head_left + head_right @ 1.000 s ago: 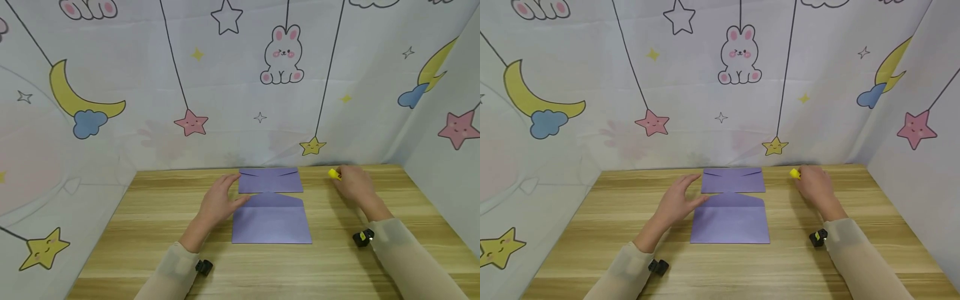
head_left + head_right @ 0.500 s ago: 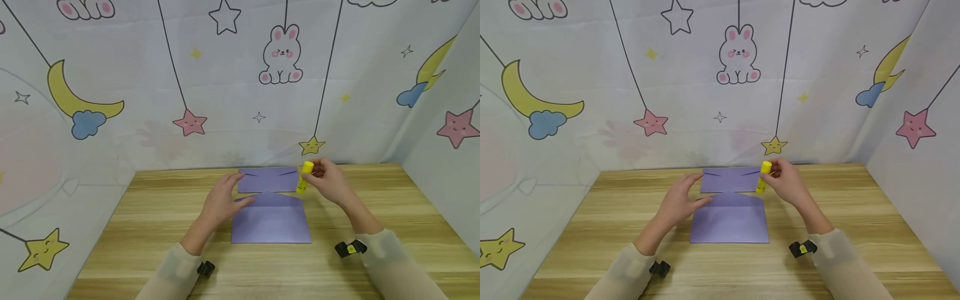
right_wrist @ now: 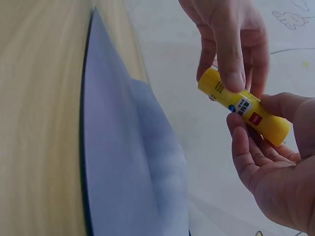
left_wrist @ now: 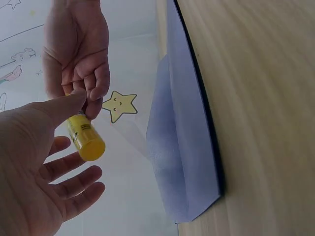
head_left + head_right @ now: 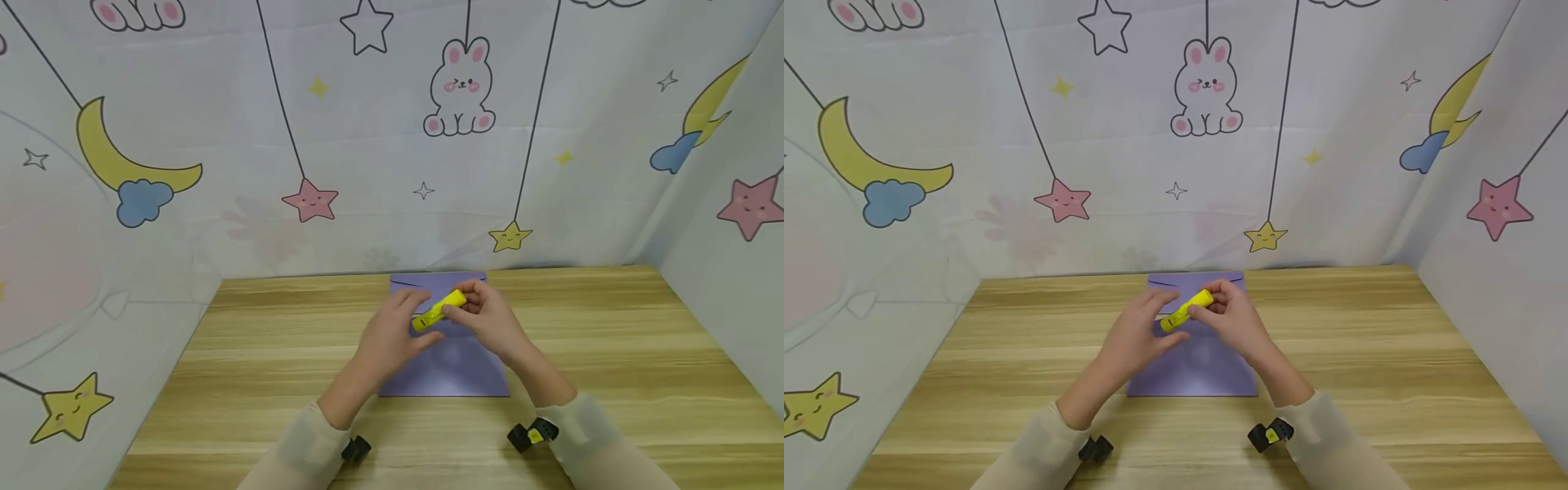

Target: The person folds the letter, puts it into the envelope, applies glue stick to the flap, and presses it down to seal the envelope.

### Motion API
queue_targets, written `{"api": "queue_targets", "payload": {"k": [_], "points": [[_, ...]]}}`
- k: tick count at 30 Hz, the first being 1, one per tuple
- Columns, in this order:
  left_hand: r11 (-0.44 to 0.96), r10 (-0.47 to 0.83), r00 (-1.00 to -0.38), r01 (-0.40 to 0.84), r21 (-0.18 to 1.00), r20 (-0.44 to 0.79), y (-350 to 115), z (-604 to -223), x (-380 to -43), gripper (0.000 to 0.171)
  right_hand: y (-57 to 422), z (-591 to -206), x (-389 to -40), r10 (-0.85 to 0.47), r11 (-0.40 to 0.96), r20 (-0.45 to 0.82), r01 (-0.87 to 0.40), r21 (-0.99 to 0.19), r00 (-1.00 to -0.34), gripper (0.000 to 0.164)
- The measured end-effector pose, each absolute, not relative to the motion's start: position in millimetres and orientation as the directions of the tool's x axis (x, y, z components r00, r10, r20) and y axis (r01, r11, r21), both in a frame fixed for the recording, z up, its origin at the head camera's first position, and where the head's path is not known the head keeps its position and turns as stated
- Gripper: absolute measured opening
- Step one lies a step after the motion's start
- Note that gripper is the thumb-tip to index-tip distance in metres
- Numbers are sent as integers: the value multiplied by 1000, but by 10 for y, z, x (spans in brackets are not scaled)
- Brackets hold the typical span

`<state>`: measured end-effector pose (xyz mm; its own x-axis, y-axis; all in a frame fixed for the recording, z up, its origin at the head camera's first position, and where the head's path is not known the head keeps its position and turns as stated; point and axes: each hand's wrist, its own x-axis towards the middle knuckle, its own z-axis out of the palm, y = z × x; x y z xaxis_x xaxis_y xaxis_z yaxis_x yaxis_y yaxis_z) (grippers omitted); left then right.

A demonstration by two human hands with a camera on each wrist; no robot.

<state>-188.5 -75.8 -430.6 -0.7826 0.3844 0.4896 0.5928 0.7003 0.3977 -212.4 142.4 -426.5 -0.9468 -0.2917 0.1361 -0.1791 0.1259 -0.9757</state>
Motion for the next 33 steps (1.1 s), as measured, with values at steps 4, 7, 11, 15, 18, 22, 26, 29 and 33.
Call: {"api": "queue_targets", "payload": {"k": [4,7,11,15,18,22,26,29,33], "points": [[701,374,-770,600,386,517,-723,-4321,-1871,53,1353,-4292,-2103,-300,66,118,-144,-987,-947,37],[698,363,-751,611,372,552,-715,-4334,-1872,40,1338,-4302,-2098,-312,52,112,-134,-990,-944,36],[701,356,-725,624,345,589,-726,-4353,-1886,33,1366,-4309,-2108,-322,90,96,-131,-987,-942,36],[709,355,-720,623,330,596,-745,-4367,-1903,32,1442,-4296,-2123,-295,167,83,-137,-976,-952,39],[710,361,-716,626,321,598,-754,-4372,-1909,32,1498,-4289,-2134,-285,203,75,-137,-970,-956,41],[712,373,-705,634,301,604,-772,-4372,-1913,32,1518,-4281,-2141,-311,216,57,-129,-968,-949,38],[716,393,-693,643,271,604,-774,-4369,-1915,32,1507,-4289,-2133,-342,215,51,-130,-968,-938,35],[717,406,-687,648,255,603,-768,-4363,-1913,31,1500,-4295,-2129,-362,210,61,-145,-967,-930,33],[715,417,-678,656,242,606,-765,-4355,-1910,31,1500,-4294,-2125,-382,207,84,-174,-963,-920,30]]}}
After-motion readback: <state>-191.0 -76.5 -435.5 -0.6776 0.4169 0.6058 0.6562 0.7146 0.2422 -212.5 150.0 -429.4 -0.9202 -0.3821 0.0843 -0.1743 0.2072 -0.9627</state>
